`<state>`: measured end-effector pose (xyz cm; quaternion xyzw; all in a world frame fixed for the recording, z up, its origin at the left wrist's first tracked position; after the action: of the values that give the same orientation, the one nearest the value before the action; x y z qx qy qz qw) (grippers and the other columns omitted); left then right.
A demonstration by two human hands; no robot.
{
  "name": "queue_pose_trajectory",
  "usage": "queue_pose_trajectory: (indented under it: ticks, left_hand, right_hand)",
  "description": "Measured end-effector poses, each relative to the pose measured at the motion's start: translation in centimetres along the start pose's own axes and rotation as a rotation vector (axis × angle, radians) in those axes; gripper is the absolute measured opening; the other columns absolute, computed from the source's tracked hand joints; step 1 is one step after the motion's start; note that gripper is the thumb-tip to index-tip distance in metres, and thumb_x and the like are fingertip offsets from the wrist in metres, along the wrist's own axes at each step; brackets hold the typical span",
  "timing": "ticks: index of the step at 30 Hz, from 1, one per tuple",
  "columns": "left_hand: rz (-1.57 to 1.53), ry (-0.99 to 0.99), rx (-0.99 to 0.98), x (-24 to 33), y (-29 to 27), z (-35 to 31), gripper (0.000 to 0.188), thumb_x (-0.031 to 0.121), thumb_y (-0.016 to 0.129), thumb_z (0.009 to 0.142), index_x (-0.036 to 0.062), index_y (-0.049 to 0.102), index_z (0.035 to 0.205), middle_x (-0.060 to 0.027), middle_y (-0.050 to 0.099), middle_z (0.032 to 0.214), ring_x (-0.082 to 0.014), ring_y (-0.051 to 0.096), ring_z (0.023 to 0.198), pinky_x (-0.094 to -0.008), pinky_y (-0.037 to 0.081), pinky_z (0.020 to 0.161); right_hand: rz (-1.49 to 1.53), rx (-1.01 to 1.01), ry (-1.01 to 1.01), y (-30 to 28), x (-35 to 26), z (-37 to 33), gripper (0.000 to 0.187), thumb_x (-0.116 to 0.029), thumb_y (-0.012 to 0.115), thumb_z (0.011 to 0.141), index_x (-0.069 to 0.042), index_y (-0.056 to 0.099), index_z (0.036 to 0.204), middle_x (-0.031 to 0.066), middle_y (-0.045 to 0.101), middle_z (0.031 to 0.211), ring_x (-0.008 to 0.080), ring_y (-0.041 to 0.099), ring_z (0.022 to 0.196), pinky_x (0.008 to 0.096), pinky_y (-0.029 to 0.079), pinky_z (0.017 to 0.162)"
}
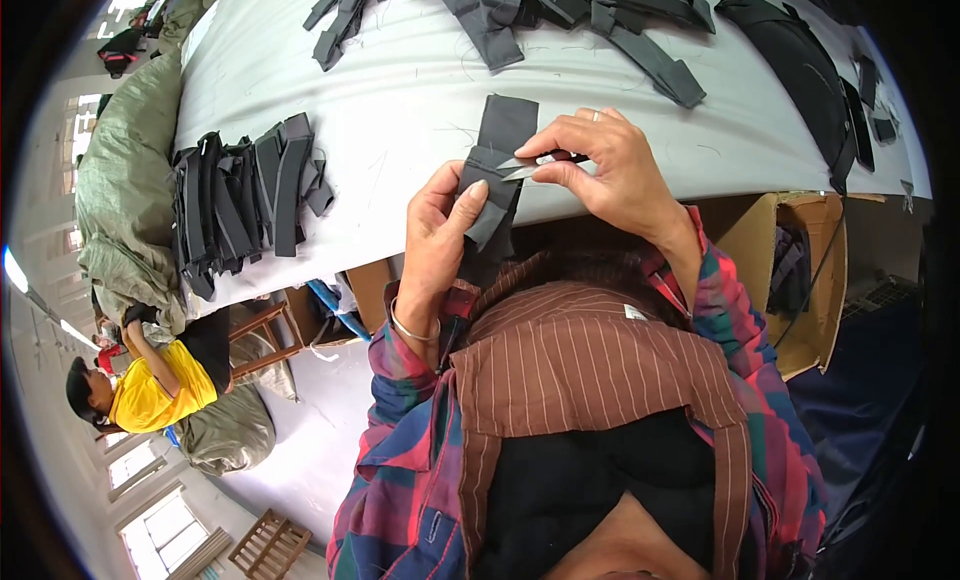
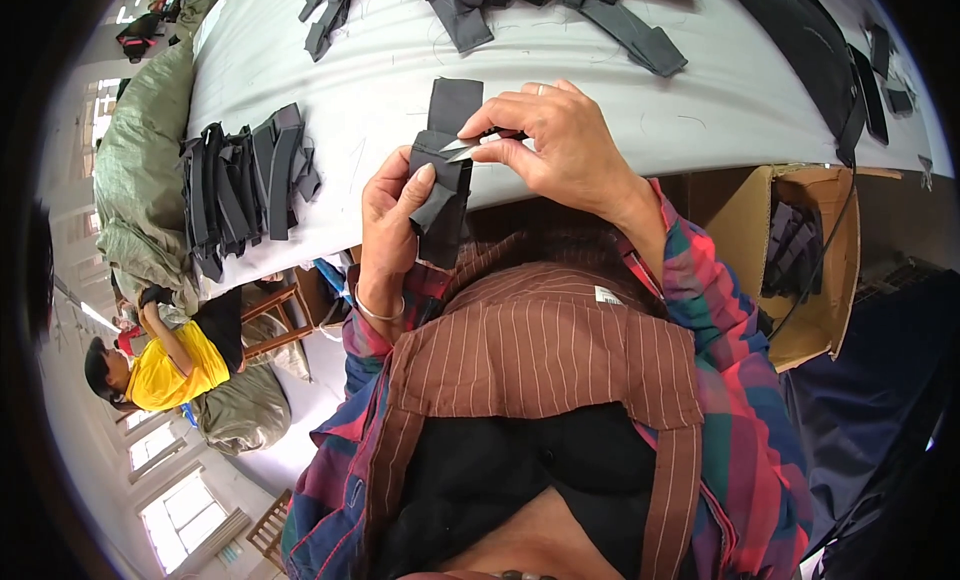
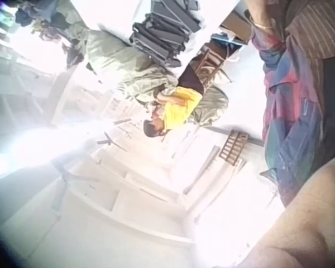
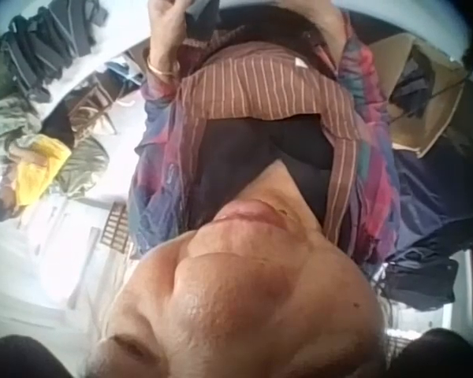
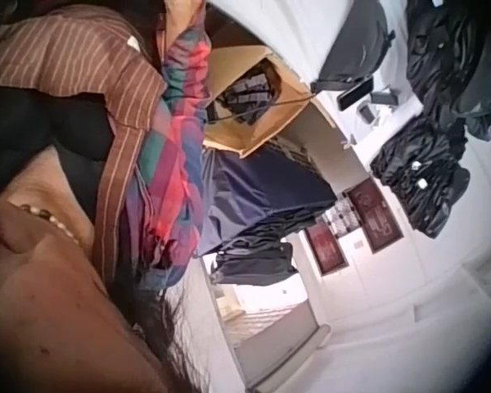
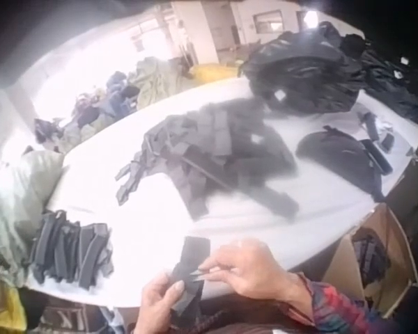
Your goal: Using small scissors to trim and inspect black fabric components on a workshop table.
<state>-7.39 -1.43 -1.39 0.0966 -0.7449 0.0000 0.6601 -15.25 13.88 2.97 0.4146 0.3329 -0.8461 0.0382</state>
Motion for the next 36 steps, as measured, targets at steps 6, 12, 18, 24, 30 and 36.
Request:
queue_pose_trajectory:
  ticks: [6,12,18,24,30,36]
  left_hand:
    - [0.01,-0.046,-0.067,-0.2,0.1,-0.1,0.019,0.014,0.057,0.092,-0.0002,0.058,0.105,0.0003,0.061,0.092,-0.0047,0.052,0.083,-0.0193,0.043,0.074]
    - [-0.037,-0.102,-0.086,-0.2,-0.1,-0.4,0.019,0.014,0.058,0.091,0.0002,0.059,0.104,0.001,0.061,0.089,-0.0043,0.053,0.079,-0.0195,0.044,0.071]
    - [-0.061,-0.122,-0.089,-0.4,-0.4,-0.4,0.019,0.014,0.058,0.09,0.0005,0.059,0.104,0.0008,0.062,0.09,-0.0045,0.054,0.08,-0.0197,0.044,0.073]
    - [-0.061,-0.134,-0.072,-0.2,-0.6,-0.5,0.02,0.015,0.058,0.09,0.0005,0.059,0.103,0.0006,0.062,0.09,-0.0051,0.054,0.079,-0.02,0.044,0.073]
    - [-0.091,-0.191,-0.098,-0.8,-0.4,-0.5,0.021,0.017,0.059,0.09,0.0005,0.059,0.103,-0.0002,0.061,0.088,-0.0058,0.053,0.077,-0.0198,0.043,0.07]
    - [-0.109,-0.206,-0.105,-1.1,-0.7,-0.6,0.02,0.017,0.059,0.09,0.0008,0.059,0.102,-0.0001,0.061,0.086,-0.0054,0.053,0.076,-0.0197,0.043,0.069]
  right_hand:
    - [0.028,-0.093,-0.008,0.2,0.2,-0.1,0.012,-0.022,0.07,0.077,-0.015,0.066,0.086,-0.0053,0.064,0.077,0.0138,0.055,0.07,0.0291,0.036,0.071]
    - [0.043,-0.113,-0.026,0.4,0.2,-0.2,0.012,-0.022,0.07,0.077,-0.014,0.066,0.085,-0.0052,0.065,0.078,0.0144,0.056,0.071,0.0294,0.036,0.072]
    - [0.093,-0.102,-0.041,0.3,0.1,-0.3,0.015,-0.009,0.07,0.071,-0.01,0.068,0.086,-0.0007,0.066,0.078,0.0158,0.055,0.069,0.029,0.033,0.068]
    - [0.086,-0.113,-0.045,0.3,0.0,-0.3,0.015,-0.008,0.069,0.071,-0.01,0.069,0.086,-0.0001,0.066,0.077,0.0161,0.055,0.069,0.0291,0.033,0.069]
    - [0.105,-0.165,-0.017,1.0,0.3,-0.5,0.011,-0.019,0.07,0.076,-0.014,0.067,0.085,-0.0043,0.067,0.081,0.0153,0.058,0.074,0.0296,0.036,0.075]
    - [0.118,-0.127,-0.026,1.1,0.3,-0.5,0.01,-0.018,0.07,0.076,-0.013,0.067,0.085,-0.0036,0.066,0.079,0.0151,0.058,0.071,0.0287,0.037,0.071]
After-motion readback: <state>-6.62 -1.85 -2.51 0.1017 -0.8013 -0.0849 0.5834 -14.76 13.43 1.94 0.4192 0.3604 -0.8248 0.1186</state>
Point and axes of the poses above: each hand's wrist, its own z-axis towards the middle knuckle, its own y-axis out of the palm, x = y × z, the point moved 7 cm from there along z, towards the middle knuckle
